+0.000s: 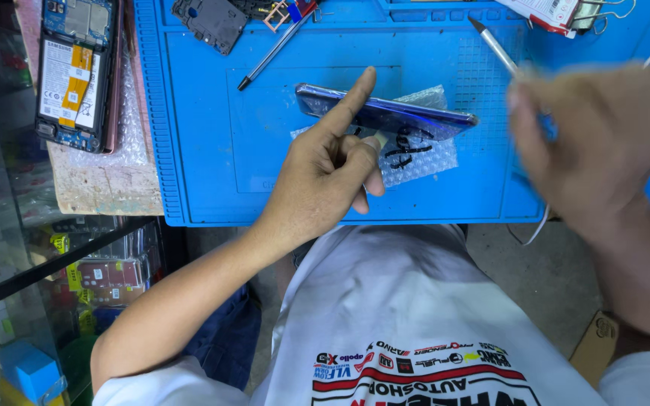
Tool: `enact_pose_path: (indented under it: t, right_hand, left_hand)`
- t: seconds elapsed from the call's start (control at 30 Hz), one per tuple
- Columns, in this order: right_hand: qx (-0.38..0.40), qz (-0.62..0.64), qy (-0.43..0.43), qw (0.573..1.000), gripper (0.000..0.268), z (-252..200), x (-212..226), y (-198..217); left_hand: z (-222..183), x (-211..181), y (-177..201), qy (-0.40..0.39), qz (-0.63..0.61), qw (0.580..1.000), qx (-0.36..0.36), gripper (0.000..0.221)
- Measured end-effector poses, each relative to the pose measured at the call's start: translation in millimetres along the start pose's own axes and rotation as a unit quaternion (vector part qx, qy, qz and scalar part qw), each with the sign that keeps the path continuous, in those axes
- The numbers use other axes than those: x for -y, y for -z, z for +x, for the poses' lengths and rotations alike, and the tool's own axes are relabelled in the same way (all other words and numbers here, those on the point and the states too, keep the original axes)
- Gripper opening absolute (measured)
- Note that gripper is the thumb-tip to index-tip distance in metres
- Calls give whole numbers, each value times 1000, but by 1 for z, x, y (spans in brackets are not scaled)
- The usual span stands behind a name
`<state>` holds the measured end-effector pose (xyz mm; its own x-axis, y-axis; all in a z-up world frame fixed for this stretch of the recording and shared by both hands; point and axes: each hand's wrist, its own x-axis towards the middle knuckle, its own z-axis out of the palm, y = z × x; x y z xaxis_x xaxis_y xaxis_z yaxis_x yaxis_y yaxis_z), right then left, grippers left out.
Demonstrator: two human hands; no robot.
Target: The person repairs a mobile phone by applying adhesive tape to the internal frame, pressing a screen onto the device body, and plugging in a charging cable to power the display on a workbench.
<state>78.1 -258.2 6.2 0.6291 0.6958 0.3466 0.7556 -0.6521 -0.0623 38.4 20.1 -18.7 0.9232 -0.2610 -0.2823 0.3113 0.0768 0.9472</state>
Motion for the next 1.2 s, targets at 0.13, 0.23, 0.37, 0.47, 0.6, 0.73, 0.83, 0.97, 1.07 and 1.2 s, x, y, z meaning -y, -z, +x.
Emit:
enact_pose_path:
  t: [0.13, 0.23, 0.37, 0.47, 0.6, 0.73, 0.83, 0.97, 1.07, 1.2]
  right_hand:
    - [-16, 10, -46, 999, 11, -2, -2, -17]
    - [-30, 22, -68, 997, 11, 24, 5, -27]
    - [-18, 71, -123, 990, 13, 62, 10, -20]
    - [-41, 104, -40, 993, 16, 64, 19, -12]
    - [7, 109, 9, 994, 26, 49, 33, -30]
    - [21, 106, 1, 994, 20, 53, 31, -48]
    - [41, 159, -34, 986, 22, 57, 23, -53]
    - [30, 476, -278, 834, 27, 43, 3, -44]
    - [-69, 648, -273, 708, 33, 26, 0, -41]
    - [39, 818, -385, 427, 40, 22, 51, -54]
  left_hand:
    - [1, -3, 3, -31, 27, 999, 13, 67]
    - [1, -1, 2, -18, 40, 999, 4, 66]
    - [-5, 7, 1, -29, 20, 999, -1, 67]
    - [-5, 7, 0, -42, 7, 999, 1, 69]
    - [-24, -4, 2, -32, 33, 999, 2, 69]
    - [-63, -11, 25, -149, 175, 970, -81, 68]
    - [-57, 3, 59, -211, 446, 850, -184, 69]
    - [-32, 18, 85, -213, 662, 685, -215, 76]
    - [-44, 15, 73, -289, 637, 658, -278, 86]
    - [-46, 20, 23, -266, 82, 944, -178, 106]
